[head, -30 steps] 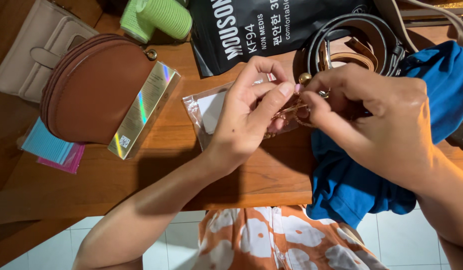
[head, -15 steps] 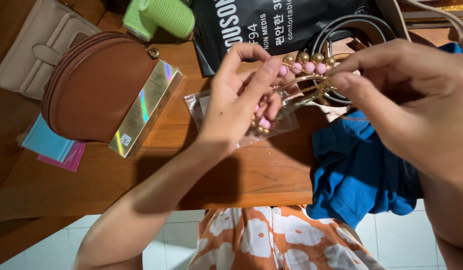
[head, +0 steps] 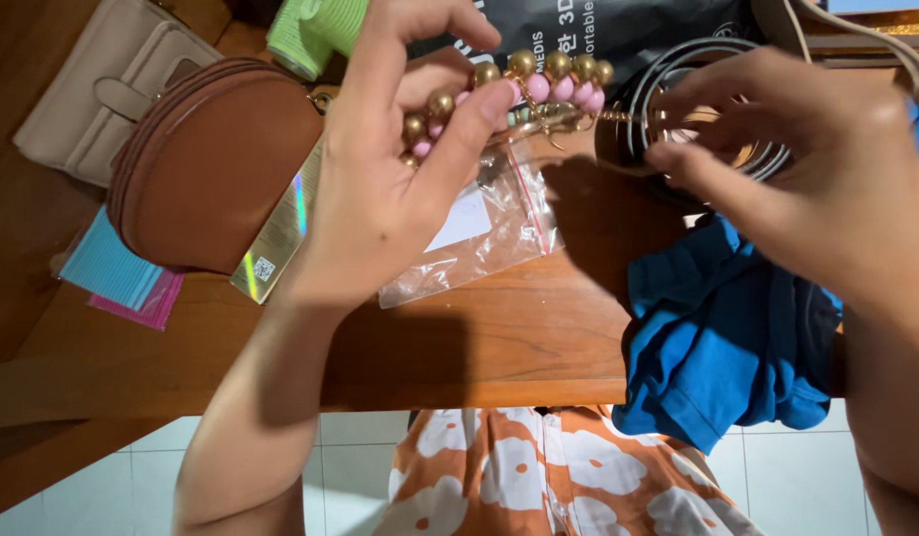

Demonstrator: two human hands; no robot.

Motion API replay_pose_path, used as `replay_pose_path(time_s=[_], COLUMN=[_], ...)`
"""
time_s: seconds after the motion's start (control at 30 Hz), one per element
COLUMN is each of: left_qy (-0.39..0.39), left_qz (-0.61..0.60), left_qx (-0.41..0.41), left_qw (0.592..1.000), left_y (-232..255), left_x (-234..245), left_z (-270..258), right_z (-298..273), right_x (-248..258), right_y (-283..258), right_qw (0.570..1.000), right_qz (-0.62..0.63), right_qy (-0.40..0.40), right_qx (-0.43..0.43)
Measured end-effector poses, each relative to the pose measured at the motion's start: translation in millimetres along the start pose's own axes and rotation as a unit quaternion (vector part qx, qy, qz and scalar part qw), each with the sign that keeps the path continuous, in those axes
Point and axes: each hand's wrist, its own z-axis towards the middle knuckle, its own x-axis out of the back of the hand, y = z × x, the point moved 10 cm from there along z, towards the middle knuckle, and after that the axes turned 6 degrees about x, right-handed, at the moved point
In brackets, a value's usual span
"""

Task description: The person opens a brown coin purse, removes a small card, and closes it. They then wipe a small gold-colored box with a blue cloth. Finally, they open a plastic bag containing a beaded necklace and examine the beads and chain.

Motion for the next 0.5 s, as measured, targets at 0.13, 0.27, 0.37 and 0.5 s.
replay_pose_path(time_s=[0.13, 0.27, 0.37, 0.5], left_qy=[-0.03, -0.116, -0.181, -0.272], left_qz=[0.05, 0.007, -0.023, -0.125], left_qx=[-0.019, 0.003, 0.102, 0.15], left_qw=[0.998, 0.993, 0.978, 0.942], left_y=[21.6, 27.5, 10.9, 4.1], left_x=[-1.0, -14.9, -28.9, -55.6], left_z=[-3.9, -3.9, -7.4, -16.7], right_z=[6.2, 3.1, -2.3, -19.7], right_x=[-6.3, -2.9, -26.1, -67.8], right_y=[-21.9, -20.9, 6.1, 22.4], right_qw=[0.995, 0.995, 0.973, 0.916], right_qz=[-0.042, 0.017, 0.226, 0.351], right_qy=[-0.023, 0.007, -0.052, -0.184], right_qx=[0.088, 0.099, 0.001, -0.062])
